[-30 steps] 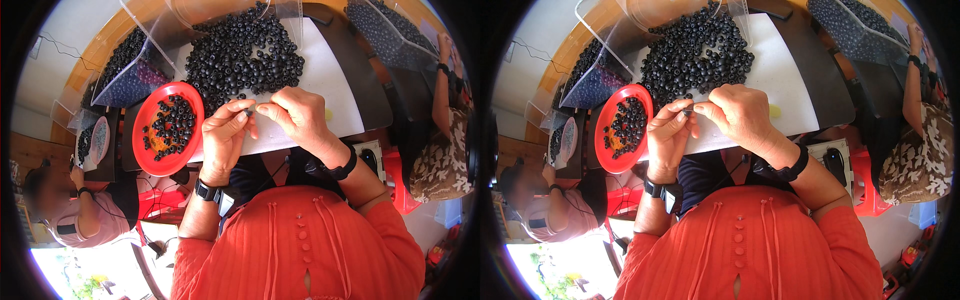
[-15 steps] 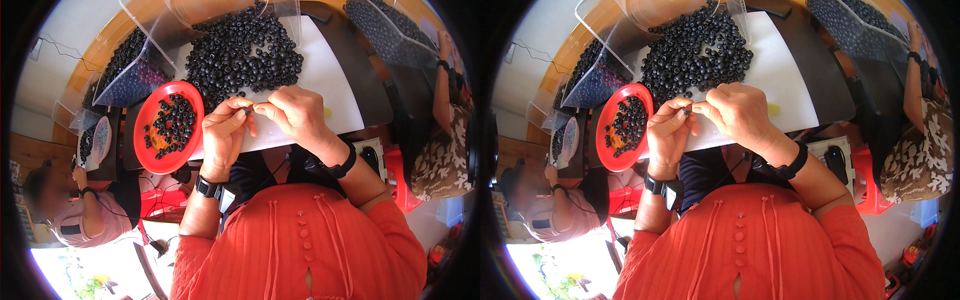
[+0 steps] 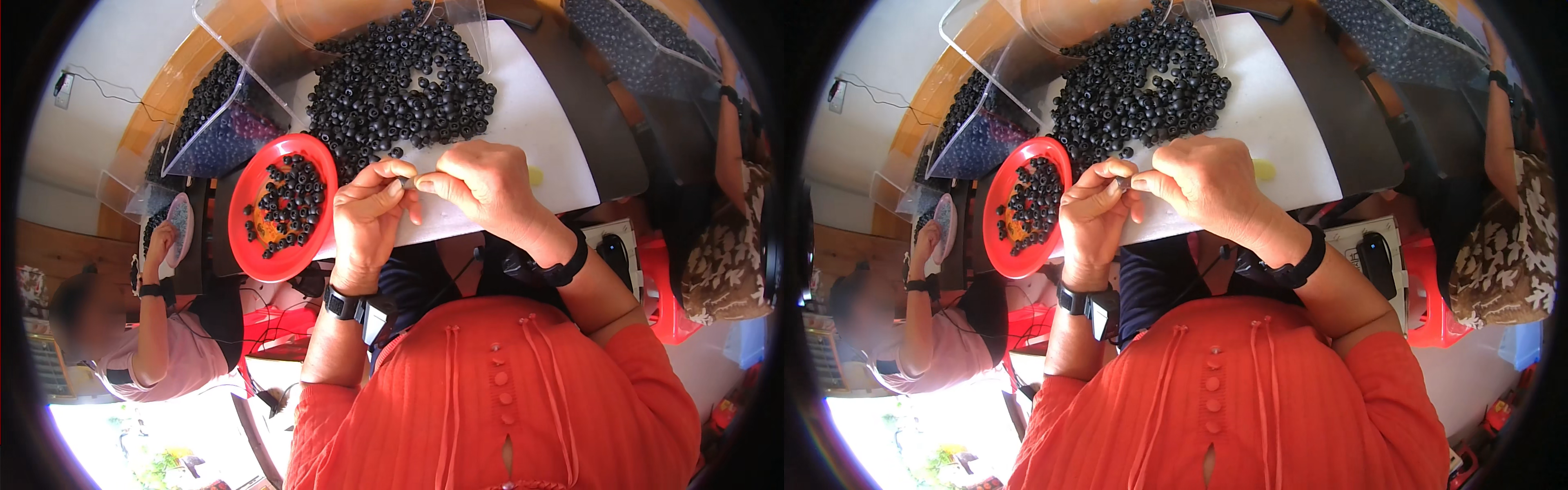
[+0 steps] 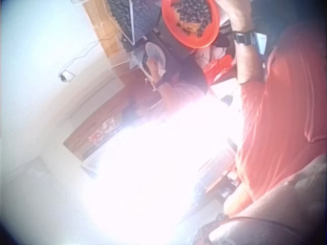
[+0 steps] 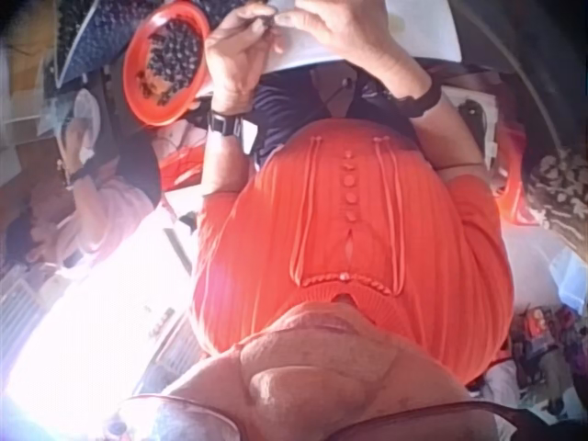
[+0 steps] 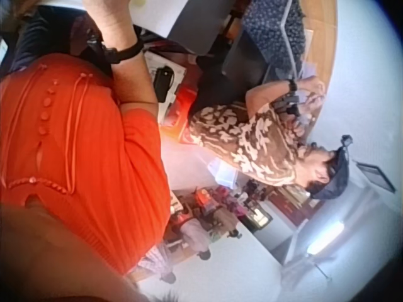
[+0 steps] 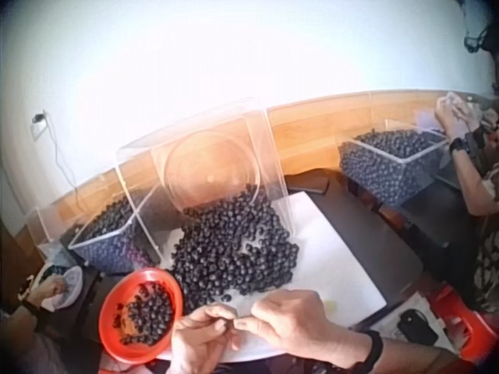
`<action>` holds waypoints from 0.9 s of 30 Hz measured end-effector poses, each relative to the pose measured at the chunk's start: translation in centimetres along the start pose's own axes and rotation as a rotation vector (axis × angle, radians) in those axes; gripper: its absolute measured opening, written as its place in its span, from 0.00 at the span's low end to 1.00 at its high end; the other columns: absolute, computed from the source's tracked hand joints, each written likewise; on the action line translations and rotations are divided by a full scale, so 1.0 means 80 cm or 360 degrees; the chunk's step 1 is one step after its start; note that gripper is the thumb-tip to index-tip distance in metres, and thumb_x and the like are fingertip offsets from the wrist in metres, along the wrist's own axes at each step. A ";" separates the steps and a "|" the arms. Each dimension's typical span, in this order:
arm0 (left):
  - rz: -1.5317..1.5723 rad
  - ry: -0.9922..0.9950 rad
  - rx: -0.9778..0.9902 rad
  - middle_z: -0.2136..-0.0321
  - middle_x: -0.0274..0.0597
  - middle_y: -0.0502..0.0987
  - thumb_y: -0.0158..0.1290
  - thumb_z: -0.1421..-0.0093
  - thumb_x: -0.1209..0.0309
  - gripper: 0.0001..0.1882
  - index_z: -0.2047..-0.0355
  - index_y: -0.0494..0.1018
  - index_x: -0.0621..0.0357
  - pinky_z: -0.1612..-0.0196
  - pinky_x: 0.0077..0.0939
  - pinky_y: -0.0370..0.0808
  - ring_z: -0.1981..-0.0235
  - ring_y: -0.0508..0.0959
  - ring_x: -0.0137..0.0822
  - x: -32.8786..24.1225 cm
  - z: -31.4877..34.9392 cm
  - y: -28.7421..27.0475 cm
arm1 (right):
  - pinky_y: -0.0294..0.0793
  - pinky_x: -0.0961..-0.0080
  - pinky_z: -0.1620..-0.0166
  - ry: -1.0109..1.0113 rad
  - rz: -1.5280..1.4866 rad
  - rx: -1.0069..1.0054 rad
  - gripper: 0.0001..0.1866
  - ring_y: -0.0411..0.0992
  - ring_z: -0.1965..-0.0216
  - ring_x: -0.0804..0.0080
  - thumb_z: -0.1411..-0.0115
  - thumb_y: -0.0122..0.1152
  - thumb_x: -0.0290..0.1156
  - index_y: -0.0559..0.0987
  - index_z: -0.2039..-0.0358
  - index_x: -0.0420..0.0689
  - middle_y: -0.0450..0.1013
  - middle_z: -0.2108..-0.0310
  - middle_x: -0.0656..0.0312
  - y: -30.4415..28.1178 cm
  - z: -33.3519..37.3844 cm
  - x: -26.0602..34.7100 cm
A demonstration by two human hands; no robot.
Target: Sorting small dark berries and removing stems using a small knife at a processing table.
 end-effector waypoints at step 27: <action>-0.3140 0.0973 -0.0022 0.65 0.46 0.75 0.63 0.48 0.80 0.09 0.65 0.81 0.60 0.61 0.44 0.78 0.60 0.75 0.51 -0.041 -0.044 0.044 | 0.66 0.69 0.77 0.0225 -0.0345 -0.0516 0.13 0.70 0.81 0.65 0.42 0.78 0.31 0.81 0.76 0.41 0.73 0.81 0.60 -0.036 -0.004 -0.008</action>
Point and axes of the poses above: each hand's wrist, its own z-axis away from the middle knuckle, its own y-axis out of the palm, x = y × z, the point moved 6 cm from there along -z, towards the middle knuckle
